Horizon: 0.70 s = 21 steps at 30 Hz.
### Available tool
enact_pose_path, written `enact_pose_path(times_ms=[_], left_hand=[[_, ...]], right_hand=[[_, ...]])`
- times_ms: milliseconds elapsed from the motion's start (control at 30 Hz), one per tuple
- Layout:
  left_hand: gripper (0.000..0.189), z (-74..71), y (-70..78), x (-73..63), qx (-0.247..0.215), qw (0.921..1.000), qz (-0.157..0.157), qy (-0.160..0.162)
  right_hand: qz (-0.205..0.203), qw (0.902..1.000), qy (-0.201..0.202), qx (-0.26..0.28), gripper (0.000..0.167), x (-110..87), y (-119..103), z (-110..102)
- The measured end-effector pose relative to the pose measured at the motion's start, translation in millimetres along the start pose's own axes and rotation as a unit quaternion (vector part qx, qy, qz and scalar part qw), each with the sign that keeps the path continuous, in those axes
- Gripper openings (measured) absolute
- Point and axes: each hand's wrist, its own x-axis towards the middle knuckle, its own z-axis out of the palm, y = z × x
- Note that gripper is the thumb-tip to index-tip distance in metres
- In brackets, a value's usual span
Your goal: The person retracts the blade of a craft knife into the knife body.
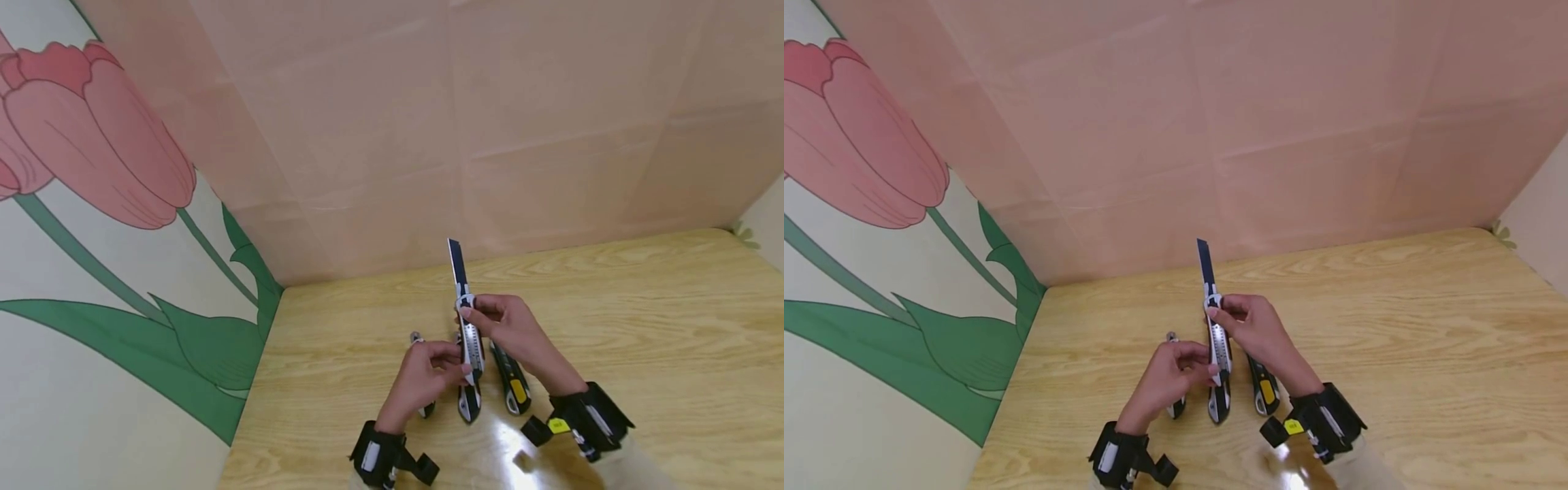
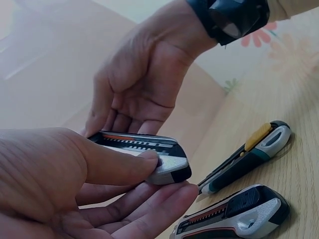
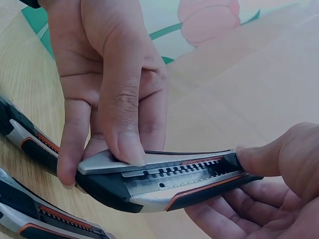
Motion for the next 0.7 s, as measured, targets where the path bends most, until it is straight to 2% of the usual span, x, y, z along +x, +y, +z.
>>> enact_pose_path(times_ms=[333, 567, 700], left_hand=[[0.019, -1.1, -0.2, 0.9, 0.002, 1.0, -0.004, -0.003], [0.02, -0.9, -3.2, 0.8, 0.005, 1.0, -0.008, 0.0], [0.019, -0.8, -4.0, 0.5, 0.003, 0.9999, -0.01, 0.004]], right_hand=[[0.002, 0.9999, 0.004, -0.009, 0.031, -0.6, 0.3, 1.5], [0.009, 0.9999, 0.001, 0.007, 0.031, -1.0, 2.1, 1.1], [0.0, 1.0, 0.002, -0.001, 0.029, -1.1, 3.2, 2.0]])
